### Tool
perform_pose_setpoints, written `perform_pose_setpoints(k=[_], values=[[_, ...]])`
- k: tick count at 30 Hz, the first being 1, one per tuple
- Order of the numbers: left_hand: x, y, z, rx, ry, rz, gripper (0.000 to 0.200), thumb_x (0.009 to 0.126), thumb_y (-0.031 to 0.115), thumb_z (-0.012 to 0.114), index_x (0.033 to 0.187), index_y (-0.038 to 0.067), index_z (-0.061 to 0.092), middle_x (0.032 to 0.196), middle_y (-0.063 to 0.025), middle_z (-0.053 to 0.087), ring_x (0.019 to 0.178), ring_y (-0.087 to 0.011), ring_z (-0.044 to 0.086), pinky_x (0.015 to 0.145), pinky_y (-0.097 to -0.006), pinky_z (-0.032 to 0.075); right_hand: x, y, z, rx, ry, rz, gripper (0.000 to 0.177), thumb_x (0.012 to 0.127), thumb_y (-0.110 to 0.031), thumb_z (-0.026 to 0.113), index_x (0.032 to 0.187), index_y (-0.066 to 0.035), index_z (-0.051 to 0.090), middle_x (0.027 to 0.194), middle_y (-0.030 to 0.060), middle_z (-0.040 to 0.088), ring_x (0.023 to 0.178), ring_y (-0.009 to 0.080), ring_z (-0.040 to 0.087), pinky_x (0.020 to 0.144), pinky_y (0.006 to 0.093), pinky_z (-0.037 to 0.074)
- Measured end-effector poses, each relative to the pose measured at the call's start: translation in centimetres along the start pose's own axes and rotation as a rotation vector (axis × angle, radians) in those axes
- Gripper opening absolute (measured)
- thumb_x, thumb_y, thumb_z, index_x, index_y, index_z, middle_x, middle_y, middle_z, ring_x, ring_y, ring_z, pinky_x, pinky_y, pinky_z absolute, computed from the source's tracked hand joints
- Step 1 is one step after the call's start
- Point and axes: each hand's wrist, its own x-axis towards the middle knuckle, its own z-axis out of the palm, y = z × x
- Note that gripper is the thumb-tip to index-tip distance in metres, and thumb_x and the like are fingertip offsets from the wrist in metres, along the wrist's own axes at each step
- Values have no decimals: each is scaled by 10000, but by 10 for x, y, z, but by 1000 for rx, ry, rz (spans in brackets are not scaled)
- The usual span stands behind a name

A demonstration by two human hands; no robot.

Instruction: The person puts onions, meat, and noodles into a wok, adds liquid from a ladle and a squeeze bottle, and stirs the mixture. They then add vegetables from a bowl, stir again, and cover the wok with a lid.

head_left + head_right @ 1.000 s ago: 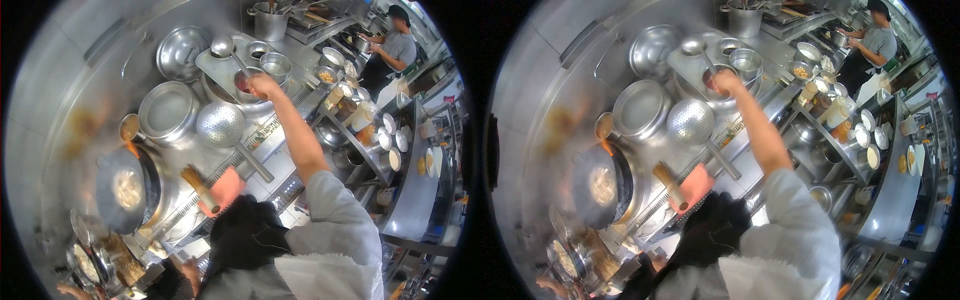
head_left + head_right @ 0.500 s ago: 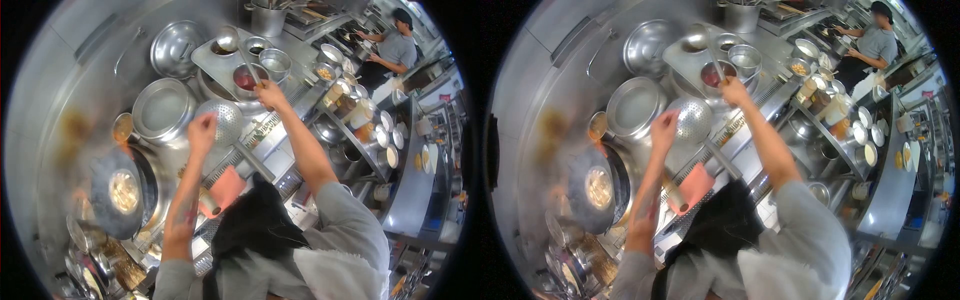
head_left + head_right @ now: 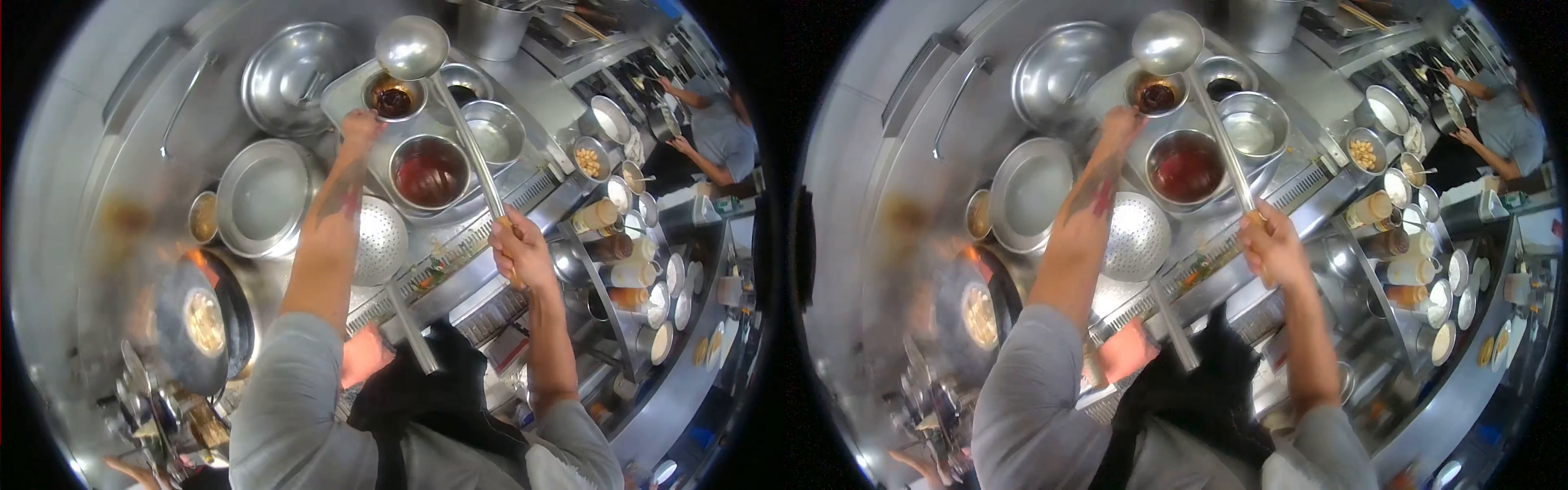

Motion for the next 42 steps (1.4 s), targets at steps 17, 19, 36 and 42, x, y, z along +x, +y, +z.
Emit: perform_pose_setpoints(k=[17, 19, 36, 42], values=[[-621, 292, -438, 1852, 762, 499, 186, 820, 28, 559, 994, 74, 603, 1125, -168, 659, 920, -411, 645, 760, -465, 538, -141, 86, 157, -119, -452, 260, 488, 983, -114, 513, 1436, 9, 381, 673, -18, 419, 393, 11, 309, 316, 160, 258], [-631, 279, -466, 1912, 720, 663, 211, 829, 34, 540, 1026, 85, 596, 1202, -156, 629, 901, -405, 652, 765, -478, 547, -161, 114, 179, -151, -423, 293, 476, 985, -114, 508, 1434, -4, 389, 690, -14, 430, 400, 11, 312, 324, 156, 257], [-615, 231, -580, 2205, 344, 328, 230, 830, 81, 590, 1042, 133, 661, 1175, -139, 608, 856, -353, 689, 742, -422, 572, -264, 162, 271, -150, -520, 265, 361, 973, -139, 560, 1293, -3, 466, 721, 20, 495, 410, 51, 386, 333, 211, 305], [-603, 238, -589, 1755, 672, 673, 249, 794, 84, 584, 1027, 83, 670, 1082, -173, 632, 911, -407, 646, 813, -483, 530, -257, 161, 278, -138, -546, 258, 281, 961, -119, 571, 1212, -14, 506, 727, 14, 508, 423, 50, 405, 348, 214, 315]])
